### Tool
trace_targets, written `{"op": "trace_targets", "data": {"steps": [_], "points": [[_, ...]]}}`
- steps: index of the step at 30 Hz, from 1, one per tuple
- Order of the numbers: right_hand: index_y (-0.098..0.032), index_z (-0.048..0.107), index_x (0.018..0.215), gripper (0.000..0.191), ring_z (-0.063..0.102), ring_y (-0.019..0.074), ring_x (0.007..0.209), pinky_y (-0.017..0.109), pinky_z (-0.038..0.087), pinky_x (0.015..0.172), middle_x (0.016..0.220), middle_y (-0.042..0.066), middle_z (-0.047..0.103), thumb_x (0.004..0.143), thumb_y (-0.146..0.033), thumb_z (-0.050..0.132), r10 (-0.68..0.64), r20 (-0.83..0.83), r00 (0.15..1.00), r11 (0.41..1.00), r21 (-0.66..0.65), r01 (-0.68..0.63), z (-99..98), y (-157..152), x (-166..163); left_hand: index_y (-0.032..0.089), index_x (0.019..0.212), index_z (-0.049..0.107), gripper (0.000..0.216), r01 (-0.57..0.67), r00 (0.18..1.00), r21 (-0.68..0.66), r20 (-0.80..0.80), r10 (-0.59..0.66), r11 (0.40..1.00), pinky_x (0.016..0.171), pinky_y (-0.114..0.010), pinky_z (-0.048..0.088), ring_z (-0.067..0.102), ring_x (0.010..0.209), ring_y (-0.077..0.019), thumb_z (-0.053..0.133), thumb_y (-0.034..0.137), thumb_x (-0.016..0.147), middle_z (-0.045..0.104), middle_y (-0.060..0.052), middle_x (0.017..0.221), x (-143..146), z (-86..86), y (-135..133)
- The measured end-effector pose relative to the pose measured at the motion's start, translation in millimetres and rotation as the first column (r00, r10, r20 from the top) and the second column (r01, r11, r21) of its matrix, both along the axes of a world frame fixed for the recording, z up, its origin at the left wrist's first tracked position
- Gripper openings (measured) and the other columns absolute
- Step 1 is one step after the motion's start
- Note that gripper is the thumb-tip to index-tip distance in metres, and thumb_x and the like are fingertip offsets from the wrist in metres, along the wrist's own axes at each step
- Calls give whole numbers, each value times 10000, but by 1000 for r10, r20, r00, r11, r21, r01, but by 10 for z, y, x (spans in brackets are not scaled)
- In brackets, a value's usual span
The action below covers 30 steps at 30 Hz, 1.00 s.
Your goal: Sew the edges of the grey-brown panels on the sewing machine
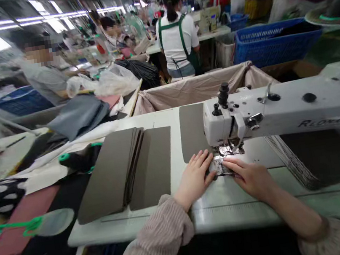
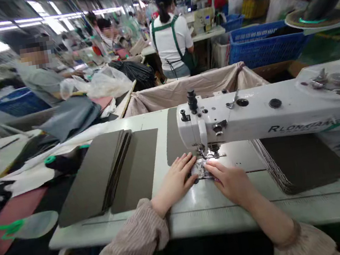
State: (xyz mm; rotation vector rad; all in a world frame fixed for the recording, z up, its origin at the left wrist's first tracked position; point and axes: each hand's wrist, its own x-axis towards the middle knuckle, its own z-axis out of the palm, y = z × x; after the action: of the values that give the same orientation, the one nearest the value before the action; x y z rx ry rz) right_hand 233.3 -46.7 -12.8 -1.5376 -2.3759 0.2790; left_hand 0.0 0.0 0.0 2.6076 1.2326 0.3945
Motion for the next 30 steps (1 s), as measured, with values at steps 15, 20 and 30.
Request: {"op": "trace_targets", "data": {"steps": [15, 20, 30], "points": [[-282, 496, 1394, 528, 651, 228, 1059, 383, 543, 878, 1439, 42, 516, 880, -162, 500, 6, -3, 1000, 998, 68, -5, 11, 6, 8, 266, 1453, 409, 502, -38, 999, 55, 24, 36, 998, 1179, -450, 275, 365, 1412, -246, 473, 454, 992, 416, -60, 1517, 52, -5, 80], [-292, 493, 1394, 534, 648, 222, 1066, 374, 541, 878, 1446, 28, 509, 878, -157, 502, 1, 2, 1000, 998, 58, -1, 15, 0, 8, 263, 1437, 432, 481, -43, 999, 59, 13, 43, 997, 1174, -451, 283, 379, 1401, -250, 466, 450, 995, 438, -55, 1501, 66, 2, 99], [-294, 485, 1397, 536, 643, 220, 1076, 369, 544, 860, 1451, 20, 503, 881, -150, 494, -5, 1, 1000, 998, 62, 5, 3, 5, 6, 243, 1464, 388, 499, -2, 1000, 18, 21, 1, 1000, 1203, -456, 217, 292, 1451, -237, 435, 440, 1008, 377, -40, 1544, 70, -5, 131]]}}
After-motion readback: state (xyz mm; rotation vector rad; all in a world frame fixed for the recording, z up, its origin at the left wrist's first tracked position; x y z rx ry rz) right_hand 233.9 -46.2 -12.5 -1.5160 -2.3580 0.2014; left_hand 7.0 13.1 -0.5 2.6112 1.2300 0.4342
